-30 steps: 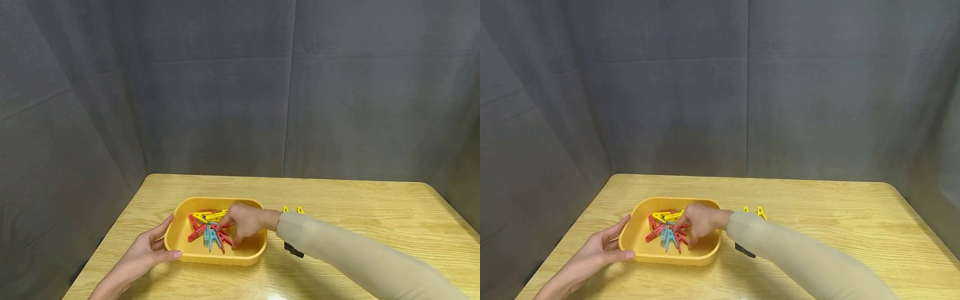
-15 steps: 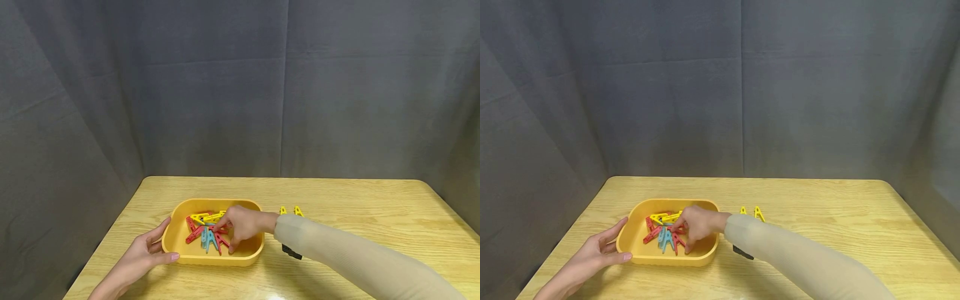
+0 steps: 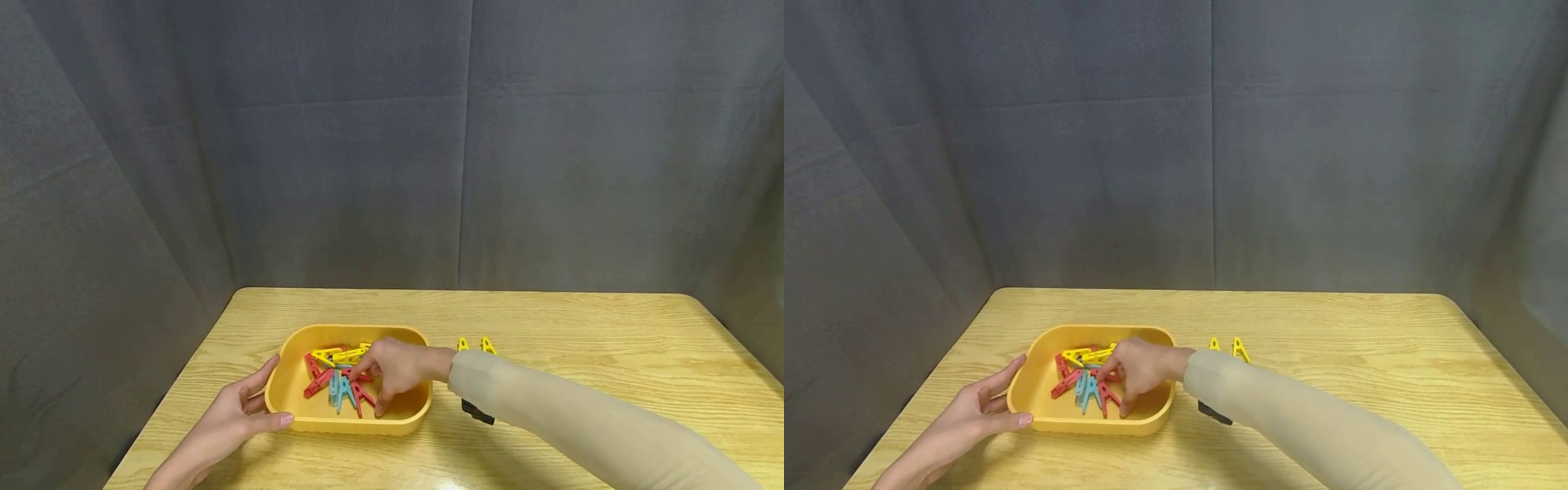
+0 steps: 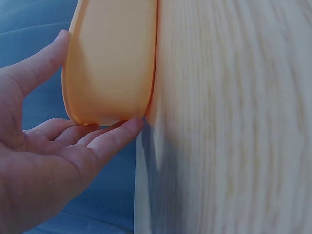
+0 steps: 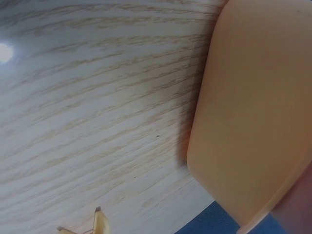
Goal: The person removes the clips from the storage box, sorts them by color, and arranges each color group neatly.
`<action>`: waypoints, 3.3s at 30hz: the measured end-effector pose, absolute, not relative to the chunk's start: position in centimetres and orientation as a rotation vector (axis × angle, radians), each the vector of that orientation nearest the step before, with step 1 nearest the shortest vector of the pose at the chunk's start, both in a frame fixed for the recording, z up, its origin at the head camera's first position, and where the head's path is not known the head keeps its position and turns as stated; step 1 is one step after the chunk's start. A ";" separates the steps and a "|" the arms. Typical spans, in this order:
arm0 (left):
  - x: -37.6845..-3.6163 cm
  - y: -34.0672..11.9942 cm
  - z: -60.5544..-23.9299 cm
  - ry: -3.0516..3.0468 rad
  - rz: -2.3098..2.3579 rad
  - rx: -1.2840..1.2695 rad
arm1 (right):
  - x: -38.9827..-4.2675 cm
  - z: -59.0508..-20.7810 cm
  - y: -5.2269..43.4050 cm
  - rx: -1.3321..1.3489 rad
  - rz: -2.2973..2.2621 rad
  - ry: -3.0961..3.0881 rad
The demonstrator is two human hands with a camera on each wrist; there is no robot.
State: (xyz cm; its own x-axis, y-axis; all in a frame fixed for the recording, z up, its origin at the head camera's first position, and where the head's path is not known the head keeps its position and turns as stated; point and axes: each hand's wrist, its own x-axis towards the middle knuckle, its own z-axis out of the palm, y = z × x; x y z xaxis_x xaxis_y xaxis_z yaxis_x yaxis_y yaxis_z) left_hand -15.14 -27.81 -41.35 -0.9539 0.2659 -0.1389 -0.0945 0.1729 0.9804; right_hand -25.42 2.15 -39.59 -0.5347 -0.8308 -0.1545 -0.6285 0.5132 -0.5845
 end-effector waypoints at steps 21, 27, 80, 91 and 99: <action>-15.1 -27.9 -41.3 2.164 1.861 0.184 | -25.2 -39.8 2.1 -1.175 -0.667 2.354; -15.1 -27.8 -41.2 2.164 1.861 0.154 | -25.2 -39.9 2.1 -1.166 -0.664 2.363; -15.1 -28.0 -41.3 2.177 1.859 0.137 | -22.0 -37.4 18.3 -0.868 -1.353 2.424; -15.0 -28.0 -41.3 2.163 1.878 0.156 | -21.0 -40.3 19.6 -0.767 -1.414 2.361; -15.0 -28.0 -41.3 2.168 1.874 0.168 | -21.0 -42.0 20.2 -0.664 -1.368 2.387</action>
